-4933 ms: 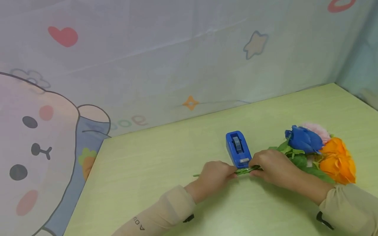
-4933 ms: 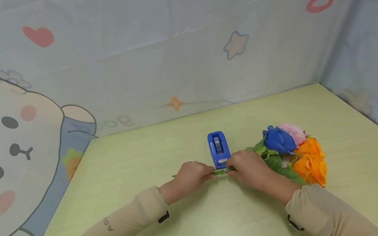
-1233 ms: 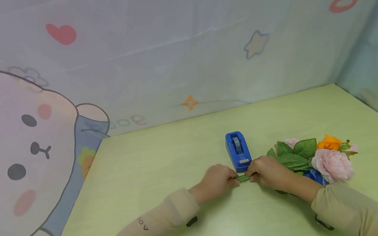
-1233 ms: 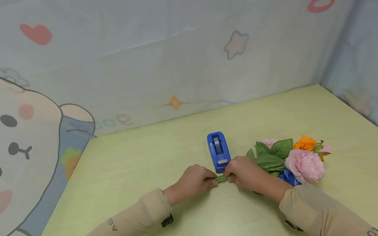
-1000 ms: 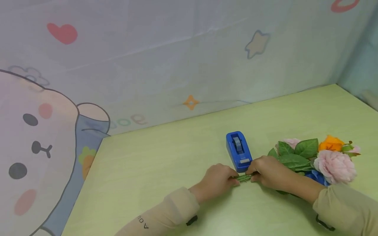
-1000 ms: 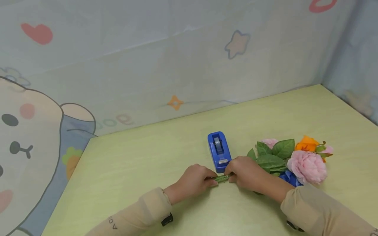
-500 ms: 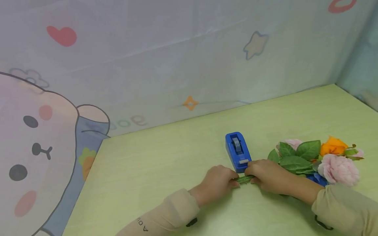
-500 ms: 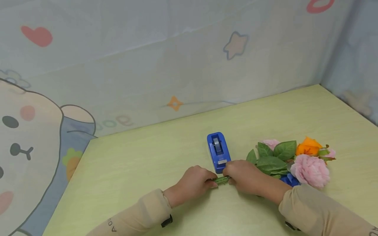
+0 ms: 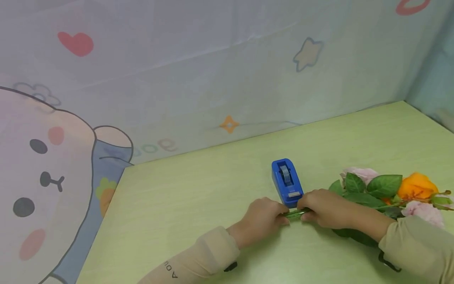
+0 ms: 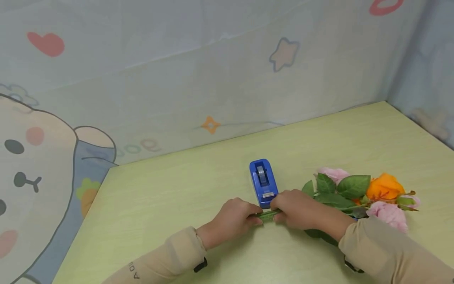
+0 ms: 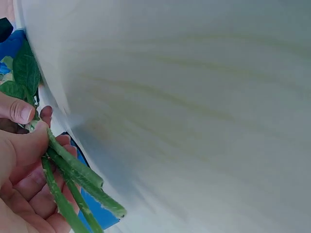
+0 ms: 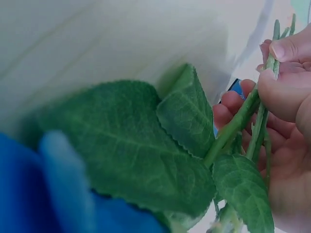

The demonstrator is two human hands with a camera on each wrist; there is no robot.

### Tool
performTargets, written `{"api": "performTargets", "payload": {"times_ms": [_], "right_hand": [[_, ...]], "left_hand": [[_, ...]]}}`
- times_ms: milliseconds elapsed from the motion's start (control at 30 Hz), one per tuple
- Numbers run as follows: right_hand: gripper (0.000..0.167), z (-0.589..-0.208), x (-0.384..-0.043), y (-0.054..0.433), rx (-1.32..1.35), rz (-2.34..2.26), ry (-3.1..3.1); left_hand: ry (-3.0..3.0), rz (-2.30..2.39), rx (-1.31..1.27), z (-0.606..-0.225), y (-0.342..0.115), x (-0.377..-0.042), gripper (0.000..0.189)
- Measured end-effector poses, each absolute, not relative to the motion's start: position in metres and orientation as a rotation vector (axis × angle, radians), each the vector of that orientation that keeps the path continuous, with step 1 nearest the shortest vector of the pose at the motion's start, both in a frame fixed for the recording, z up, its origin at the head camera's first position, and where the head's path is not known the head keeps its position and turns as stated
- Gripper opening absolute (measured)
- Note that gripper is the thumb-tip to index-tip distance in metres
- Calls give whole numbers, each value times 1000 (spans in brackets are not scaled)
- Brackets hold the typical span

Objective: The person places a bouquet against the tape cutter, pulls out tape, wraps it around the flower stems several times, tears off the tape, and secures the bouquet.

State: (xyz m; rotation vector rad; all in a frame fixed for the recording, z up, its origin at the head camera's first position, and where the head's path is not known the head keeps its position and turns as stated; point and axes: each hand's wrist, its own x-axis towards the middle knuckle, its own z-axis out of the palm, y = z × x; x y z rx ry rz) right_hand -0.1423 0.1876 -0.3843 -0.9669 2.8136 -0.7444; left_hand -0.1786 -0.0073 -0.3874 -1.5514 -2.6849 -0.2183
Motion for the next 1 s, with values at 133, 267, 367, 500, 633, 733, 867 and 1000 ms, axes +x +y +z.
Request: {"api": "performTargets", "payload": {"times_ms": [133,267,367,500,633,733,867,1000], "right_hand": [[23,-383,-141,188,-927,-694,2827],[32,-383,-138,186,-908,-582,2898],[35,-382,-137,185,-908,-529,2937],[29,-382,-139,185,-939,-506,2957],[18,-382,-142,188,-984,-497,2959],[16,-381,-143,190,-1007,-498,2956],[15,-380,-144,192,-1034,-478,2949],[15,-377,-143,193,-1046,-432,2952]], "left_hand": [[-2689,-262,-1563,-388,-8,-178,13],[-2721,-334,-1596,-389,-8,-178,16],[-2765,-382,-1621,-389,-9,-181,17],[-2869,-497,-1670,-387,-12,-187,16],[-3008,-599,-1698,-380,-17,-195,18],[-3088,-650,-1709,-377,-20,-199,21],[-3150,-787,-1734,-377,-22,-201,24],[-3192,-975,-1749,-379,-22,-200,24]]}}
